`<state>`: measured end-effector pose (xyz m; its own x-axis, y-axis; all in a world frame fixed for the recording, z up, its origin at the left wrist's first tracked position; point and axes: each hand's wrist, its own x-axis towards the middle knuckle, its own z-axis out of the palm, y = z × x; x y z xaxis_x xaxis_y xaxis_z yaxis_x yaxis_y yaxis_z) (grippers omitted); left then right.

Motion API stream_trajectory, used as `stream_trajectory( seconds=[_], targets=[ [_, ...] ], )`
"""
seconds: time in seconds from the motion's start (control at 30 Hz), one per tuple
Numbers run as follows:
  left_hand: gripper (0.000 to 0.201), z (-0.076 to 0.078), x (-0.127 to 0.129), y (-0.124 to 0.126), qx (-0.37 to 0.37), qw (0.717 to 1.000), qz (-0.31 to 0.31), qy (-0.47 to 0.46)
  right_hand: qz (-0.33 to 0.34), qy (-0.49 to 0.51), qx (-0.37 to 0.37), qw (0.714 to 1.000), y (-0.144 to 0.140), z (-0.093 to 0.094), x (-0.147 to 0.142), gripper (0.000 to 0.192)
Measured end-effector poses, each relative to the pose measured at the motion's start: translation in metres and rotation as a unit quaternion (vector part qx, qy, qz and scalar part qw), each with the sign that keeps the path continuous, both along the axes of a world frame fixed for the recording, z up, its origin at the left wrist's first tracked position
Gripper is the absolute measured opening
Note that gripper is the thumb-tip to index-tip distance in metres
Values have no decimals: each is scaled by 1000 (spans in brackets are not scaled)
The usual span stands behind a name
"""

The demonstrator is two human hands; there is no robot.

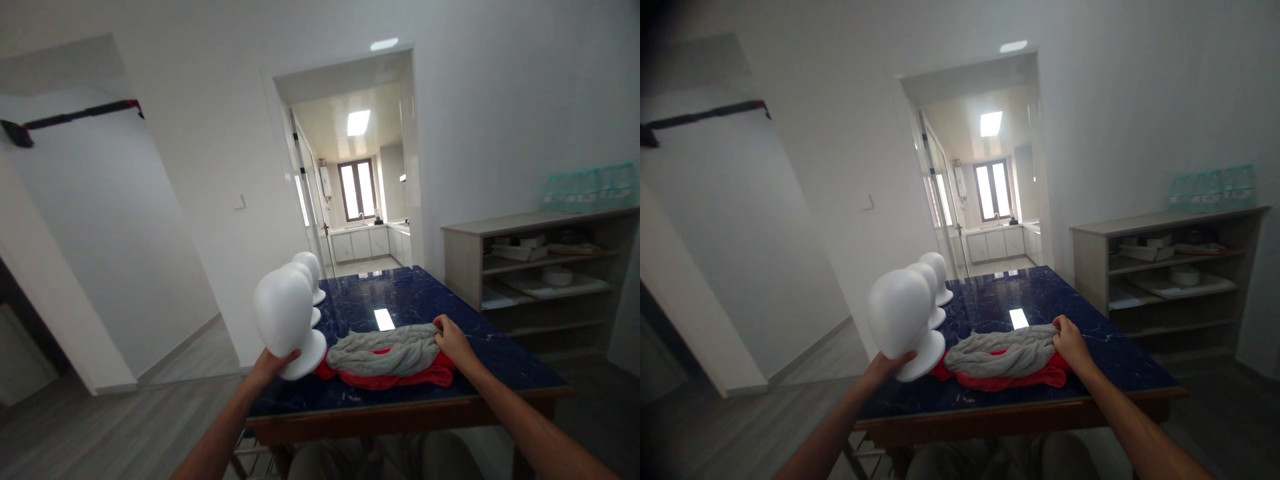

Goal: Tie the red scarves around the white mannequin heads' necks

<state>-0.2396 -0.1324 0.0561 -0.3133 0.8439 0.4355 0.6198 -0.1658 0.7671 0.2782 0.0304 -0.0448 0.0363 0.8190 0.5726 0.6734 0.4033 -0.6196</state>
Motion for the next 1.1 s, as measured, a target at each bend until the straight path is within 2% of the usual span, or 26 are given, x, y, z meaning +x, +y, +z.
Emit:
stream_trajectory(
  seconds=[0.1, 0.2, 0.4, 0.63, 0.77, 0.83, 0.9, 0.97, 1.0, 1.03, 1.07, 1.1],
  targets=[
    [90, -6, -32, -17, -4, 1000, 0, -11, -11, -5, -7, 1000, 3, -2, 0, 27],
    [93, -13, -45, -20, -15, 1000, 3, -12, -13, -7, -4, 1000, 4, -4, 2, 29],
    [91, -20, -47, -11, -75, 997, 2, -37, -15, -5, -15, 1000, 3, -5, 4, 31],
    [88, -19, -42, -12, -71, 997, -4, -34, -18, 13, -10, 1000, 2, -4, 4, 34],
    [83, -28, -46, -19, -103, 994, 26, 10, -21, 12, -8, 1000, 0, -3, 3, 32],
    [83, -38, -47, -31, -127, 988, 67, 55, -26, 12, -8, 1000, 0, -2, 2, 32],
    [80, -49, -40, -50, -144, 971, 141, 126, -29, 10, -8, 999, 0, -2, 2, 31],
    [68, -58, -19, -70, -150, 949, 186, 205, -27, 5, -7, 1000, 0, -2, 1, 31],
    [60, -60, -3, -78, -146, 947, 168, 230, -25, 2, -6, 1000, 0, -2, 2, 31],
    [54, -59, 15, -84, -136, 955, 113, 240, -24, -1, -4, 1000, 0, -1, 2, 31],
    [53, -57, 36, -86, -114, 963, 45, 241, -25, -3, -3, 1000, 0, -1, 2, 31],
    [62, -52, 58, -85, -83, 964, -35, 250, -27, -5, -1, 1000, 0, -1, 2, 30]
  ],
)
